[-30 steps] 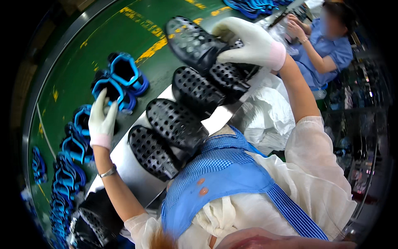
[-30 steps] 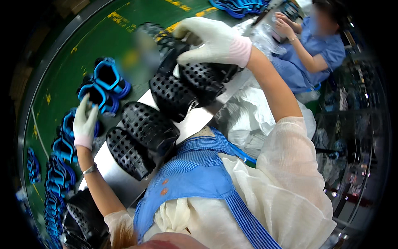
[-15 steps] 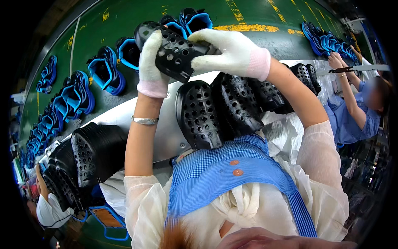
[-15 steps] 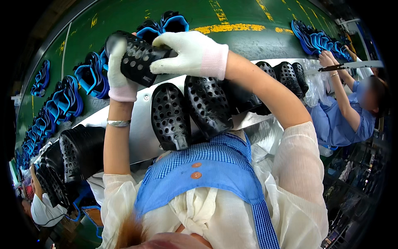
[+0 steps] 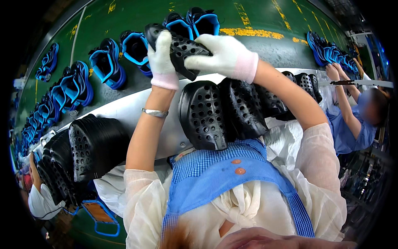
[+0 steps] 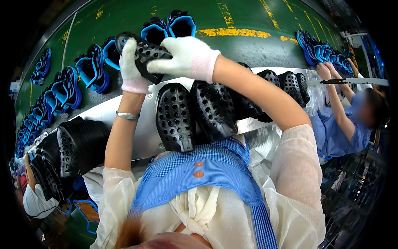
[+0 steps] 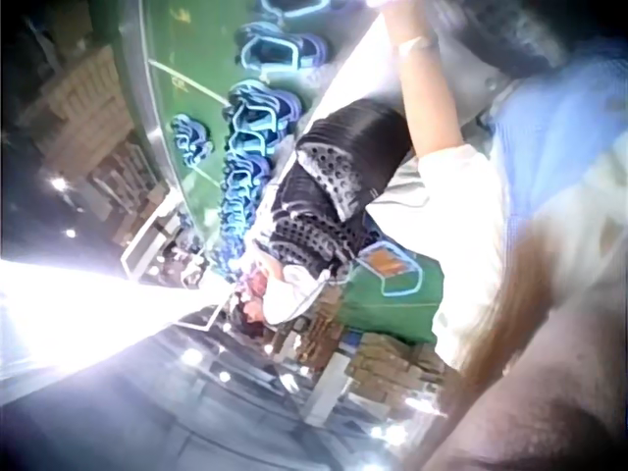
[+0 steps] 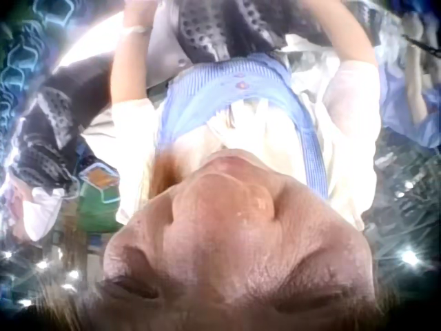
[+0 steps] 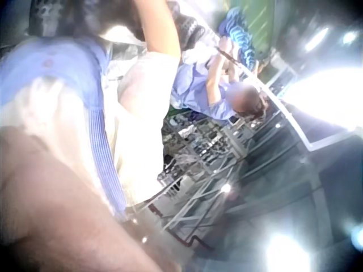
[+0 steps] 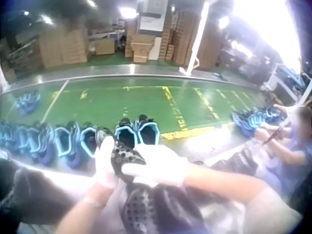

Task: The person assembles shoes by hand at a workstation, picking up blue and black shoe uppers and pressing black plastic components into the heel area.

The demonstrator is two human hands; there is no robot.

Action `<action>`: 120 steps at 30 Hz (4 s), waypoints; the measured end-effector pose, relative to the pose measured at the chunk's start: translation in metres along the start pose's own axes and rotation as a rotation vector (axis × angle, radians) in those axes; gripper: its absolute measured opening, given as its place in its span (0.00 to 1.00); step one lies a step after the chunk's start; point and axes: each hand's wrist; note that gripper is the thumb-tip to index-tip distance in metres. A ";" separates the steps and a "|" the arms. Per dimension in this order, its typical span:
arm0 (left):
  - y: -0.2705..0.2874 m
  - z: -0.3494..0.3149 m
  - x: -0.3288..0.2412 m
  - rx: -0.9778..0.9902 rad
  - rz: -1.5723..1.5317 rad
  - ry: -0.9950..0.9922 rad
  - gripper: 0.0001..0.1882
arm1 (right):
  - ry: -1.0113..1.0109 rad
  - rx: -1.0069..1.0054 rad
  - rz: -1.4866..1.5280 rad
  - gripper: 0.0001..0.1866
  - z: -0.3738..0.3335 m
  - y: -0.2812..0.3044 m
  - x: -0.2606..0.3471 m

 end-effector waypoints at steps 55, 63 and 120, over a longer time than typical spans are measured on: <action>0.009 0.044 0.042 0.437 1.421 0.845 0.22 | -0.318 0.337 -0.563 0.12 0.134 -0.010 -0.058; 0.009 0.074 -0.018 0.462 1.157 0.911 0.21 | -0.127 -0.049 -0.403 0.16 -0.023 0.069 -0.058; -0.063 -0.003 -0.063 0.420 1.161 0.223 0.25 | -0.438 -0.592 -0.147 0.24 -0.235 0.095 -0.078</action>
Point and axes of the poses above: each hand's wrist, its own z-axis towards the middle knuckle, its own y-axis out of the back of the hand, x = y × z, and after that the axes turned 13 degrees about x, right-handed
